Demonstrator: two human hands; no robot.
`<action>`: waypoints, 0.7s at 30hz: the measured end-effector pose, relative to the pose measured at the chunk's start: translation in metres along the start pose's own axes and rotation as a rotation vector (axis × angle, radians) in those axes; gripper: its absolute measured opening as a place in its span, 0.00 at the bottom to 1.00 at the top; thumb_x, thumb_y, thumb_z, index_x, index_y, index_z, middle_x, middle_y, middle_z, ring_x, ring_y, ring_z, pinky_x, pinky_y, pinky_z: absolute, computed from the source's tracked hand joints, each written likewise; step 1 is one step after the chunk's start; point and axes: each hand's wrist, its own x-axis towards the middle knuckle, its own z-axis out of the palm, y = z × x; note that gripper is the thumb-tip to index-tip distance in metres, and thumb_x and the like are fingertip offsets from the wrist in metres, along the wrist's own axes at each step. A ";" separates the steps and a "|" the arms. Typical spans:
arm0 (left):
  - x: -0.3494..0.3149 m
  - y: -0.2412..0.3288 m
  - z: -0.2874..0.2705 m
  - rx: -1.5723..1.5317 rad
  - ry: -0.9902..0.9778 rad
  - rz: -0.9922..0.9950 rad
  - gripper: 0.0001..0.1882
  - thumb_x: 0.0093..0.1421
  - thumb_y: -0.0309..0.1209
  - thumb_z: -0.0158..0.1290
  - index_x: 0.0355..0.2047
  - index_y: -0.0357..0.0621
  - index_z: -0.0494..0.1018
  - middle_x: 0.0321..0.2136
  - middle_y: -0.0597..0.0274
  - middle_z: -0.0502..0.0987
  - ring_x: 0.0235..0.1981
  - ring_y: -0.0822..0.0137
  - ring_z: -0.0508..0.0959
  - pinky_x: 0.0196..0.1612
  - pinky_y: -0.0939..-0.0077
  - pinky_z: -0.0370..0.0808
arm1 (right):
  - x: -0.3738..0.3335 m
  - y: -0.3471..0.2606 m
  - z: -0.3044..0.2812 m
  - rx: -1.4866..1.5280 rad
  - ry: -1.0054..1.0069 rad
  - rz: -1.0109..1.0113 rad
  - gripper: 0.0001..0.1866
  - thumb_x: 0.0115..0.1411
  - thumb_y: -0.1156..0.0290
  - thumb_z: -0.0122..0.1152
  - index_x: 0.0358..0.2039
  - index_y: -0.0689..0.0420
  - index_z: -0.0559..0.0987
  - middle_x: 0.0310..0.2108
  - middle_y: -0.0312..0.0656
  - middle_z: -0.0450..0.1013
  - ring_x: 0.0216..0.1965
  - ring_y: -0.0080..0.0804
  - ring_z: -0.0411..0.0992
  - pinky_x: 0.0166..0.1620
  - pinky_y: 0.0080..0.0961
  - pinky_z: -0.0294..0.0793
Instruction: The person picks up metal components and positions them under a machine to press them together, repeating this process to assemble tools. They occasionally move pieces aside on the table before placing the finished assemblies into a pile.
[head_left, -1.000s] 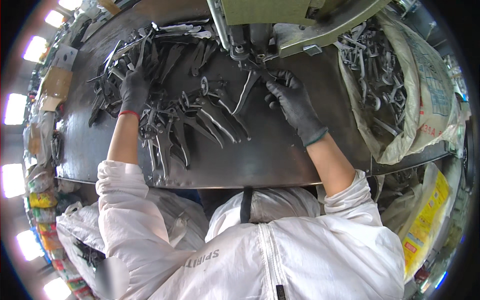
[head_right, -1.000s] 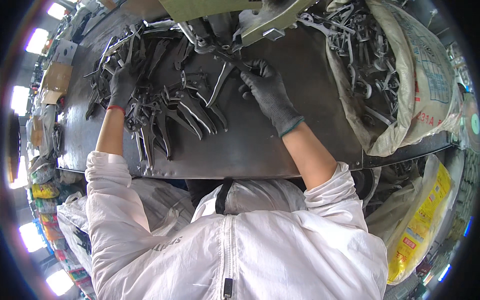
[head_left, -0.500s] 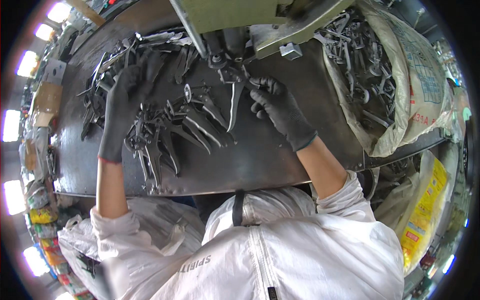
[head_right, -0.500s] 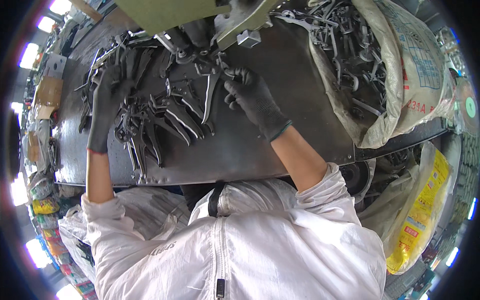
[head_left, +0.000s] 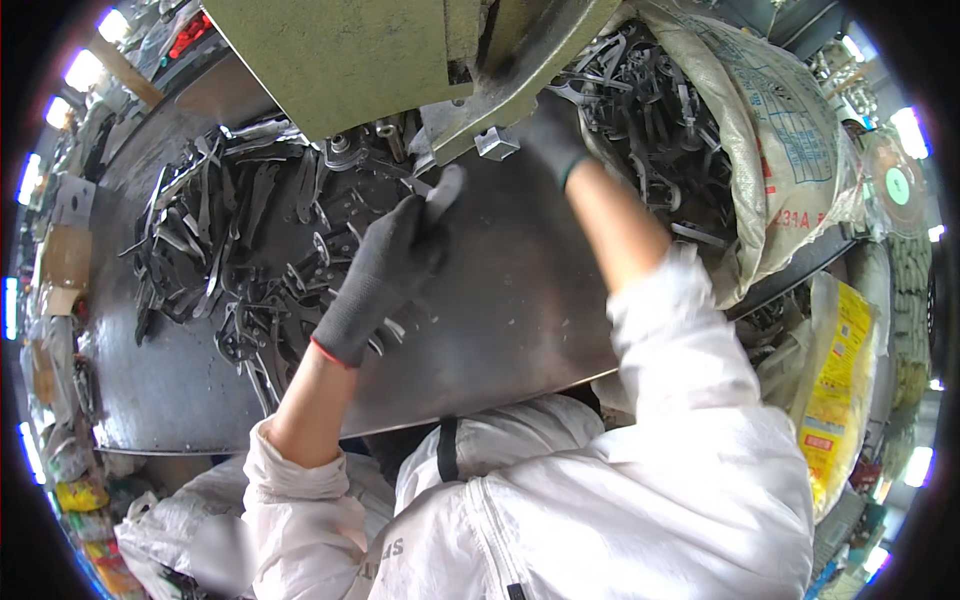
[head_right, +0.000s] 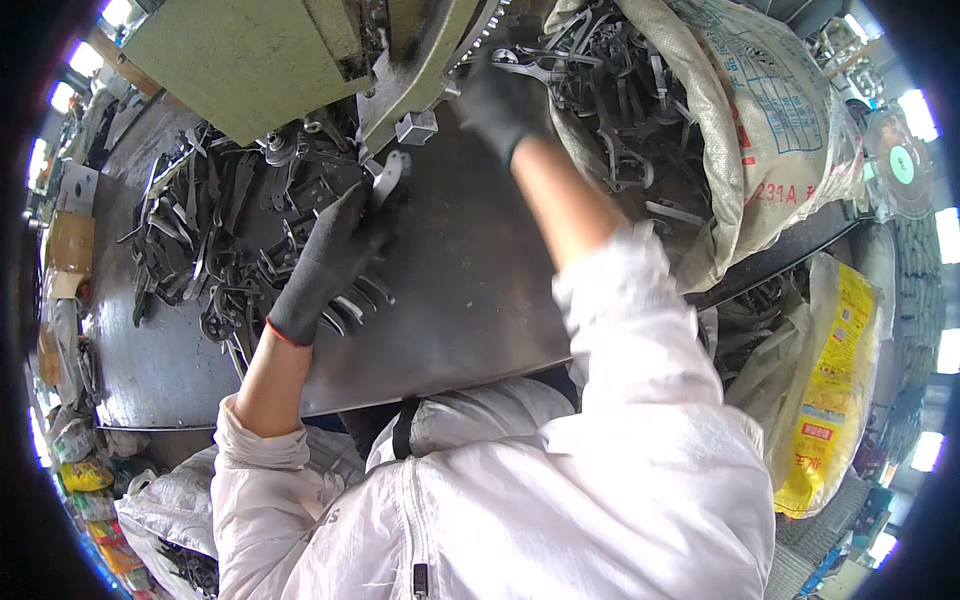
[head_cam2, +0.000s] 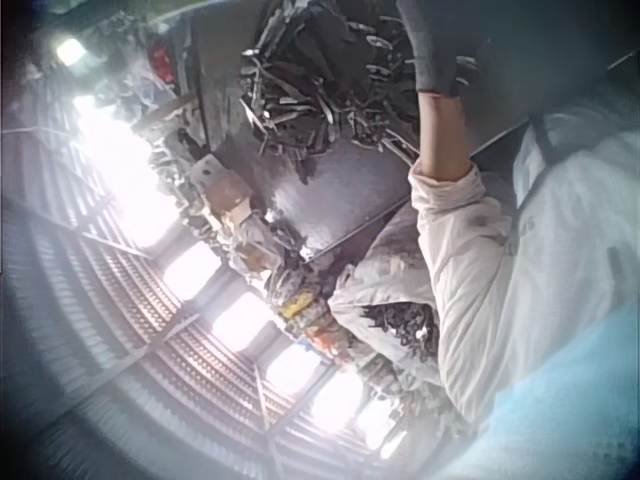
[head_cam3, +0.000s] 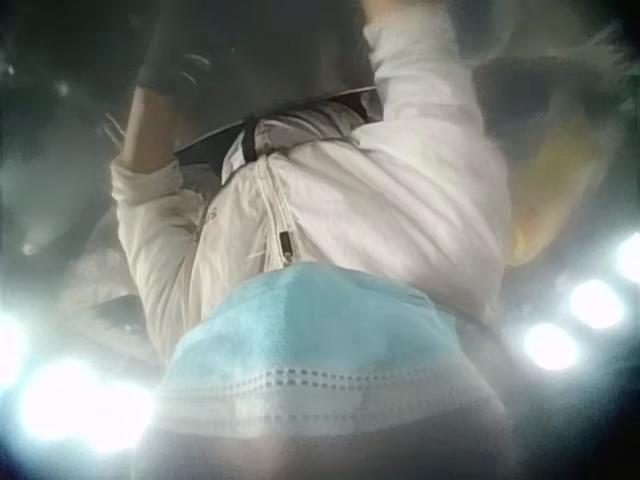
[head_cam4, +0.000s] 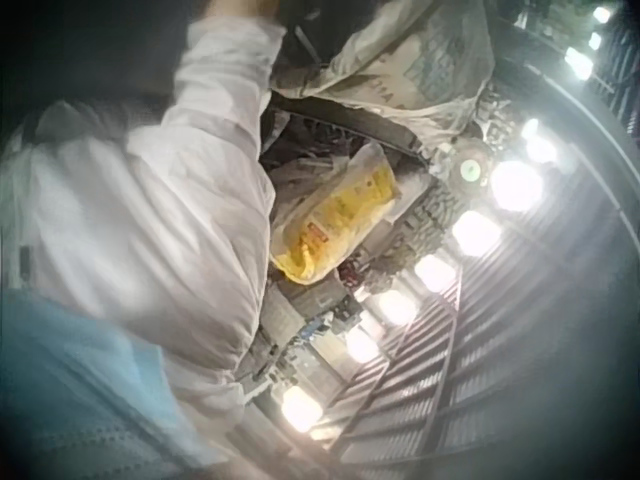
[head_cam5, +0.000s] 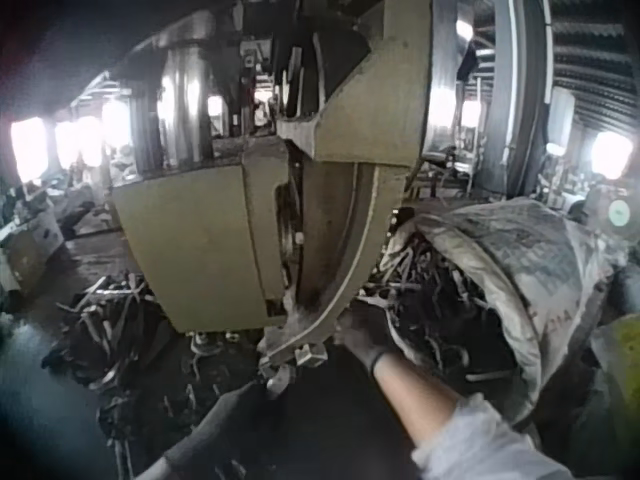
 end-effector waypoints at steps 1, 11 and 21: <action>0.004 -0.023 -0.006 0.115 0.012 -0.008 0.12 0.65 0.26 0.56 0.47 0.33 0.72 0.32 0.59 0.77 0.29 0.73 0.78 0.33 0.73 0.77 | 0.031 0.024 -0.013 -0.108 -0.062 0.254 0.21 0.66 0.53 0.59 0.40 0.61 0.79 0.29 0.53 0.80 0.28 0.44 0.81 0.27 0.38 0.80; -0.035 -0.041 -0.051 0.059 0.116 -0.353 0.15 0.68 0.37 0.54 0.42 0.34 0.74 0.27 0.54 0.79 0.27 0.66 0.81 0.30 0.67 0.75 | -0.073 -0.024 -0.046 -0.359 0.094 0.082 0.27 0.64 0.44 0.63 0.46 0.59 0.83 0.26 0.47 0.80 0.27 0.47 0.79 0.32 0.41 0.75; -0.035 -0.021 -0.036 -0.358 0.132 -0.392 0.21 0.72 0.47 0.52 0.44 0.37 0.75 0.29 0.65 0.78 0.27 0.76 0.76 0.32 0.79 0.72 | -0.039 0.052 -0.033 -0.710 0.003 0.155 0.28 0.68 0.45 0.57 0.53 0.57 0.79 0.36 0.51 0.82 0.38 0.57 0.80 0.42 0.49 0.78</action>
